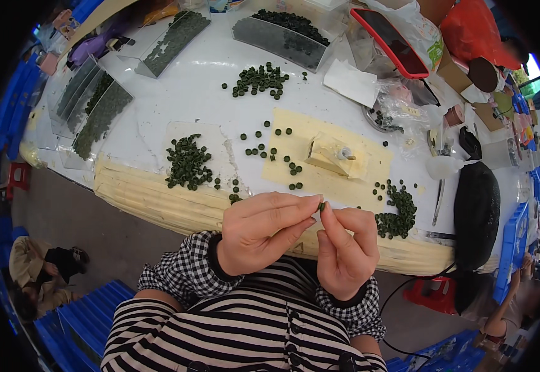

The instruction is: Manually assembling small green plastic components into a white frame at a factory workbench.

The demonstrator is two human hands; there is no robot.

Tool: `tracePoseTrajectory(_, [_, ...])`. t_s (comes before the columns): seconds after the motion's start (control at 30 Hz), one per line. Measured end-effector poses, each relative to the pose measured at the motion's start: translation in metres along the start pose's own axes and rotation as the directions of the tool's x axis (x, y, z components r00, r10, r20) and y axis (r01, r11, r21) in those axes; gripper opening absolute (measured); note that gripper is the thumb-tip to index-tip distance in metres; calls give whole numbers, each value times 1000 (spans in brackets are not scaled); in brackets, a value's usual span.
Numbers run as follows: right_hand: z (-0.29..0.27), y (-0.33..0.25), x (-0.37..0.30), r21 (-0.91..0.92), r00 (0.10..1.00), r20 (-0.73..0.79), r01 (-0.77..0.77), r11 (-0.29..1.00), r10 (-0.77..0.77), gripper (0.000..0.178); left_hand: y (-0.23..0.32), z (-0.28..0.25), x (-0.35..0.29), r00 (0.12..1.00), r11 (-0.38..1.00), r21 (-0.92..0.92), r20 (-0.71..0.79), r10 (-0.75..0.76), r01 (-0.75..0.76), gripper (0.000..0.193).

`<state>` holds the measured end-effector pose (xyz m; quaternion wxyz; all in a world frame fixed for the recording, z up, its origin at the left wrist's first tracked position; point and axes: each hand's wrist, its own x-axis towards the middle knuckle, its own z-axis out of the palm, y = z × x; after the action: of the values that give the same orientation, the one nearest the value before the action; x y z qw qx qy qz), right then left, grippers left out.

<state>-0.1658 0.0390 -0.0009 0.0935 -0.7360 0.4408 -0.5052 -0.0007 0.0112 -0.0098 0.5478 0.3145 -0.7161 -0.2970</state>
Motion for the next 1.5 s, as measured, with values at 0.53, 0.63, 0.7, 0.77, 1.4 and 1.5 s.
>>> tracePoseTrajectory(0.53, [-7,3,3,34,1000,20,5,999,-6,41,-2,-2,3,986,991,61,127,109,-118,40])
tracePoseTrajectory(0.63, [-8,2,5,41,999,31,9,999,-11,40,-5,-1,1,984,986,79,116,136,-146,41])
tracePoseTrajectory(0.7, [-8,3,4,47,1000,20,12,999,-13,40,-5,0,2,983,984,89,109,146,-156,40])
tracePoseTrajectory(0.77, [-8,4,3,42,1000,11,16,999,-16,40,-4,1,3,985,984,95,89,145,-154,38])
tracePoseTrajectory(1.4, [-5,5,0,49,996,45,81,996,-83,43,-3,-7,1,976,914,-343,73,-205,217,20])
tracePoseTrajectory(1.5, [-5,5,0,56,996,52,72,996,-75,43,-4,-8,1,972,902,-363,92,-216,235,20])
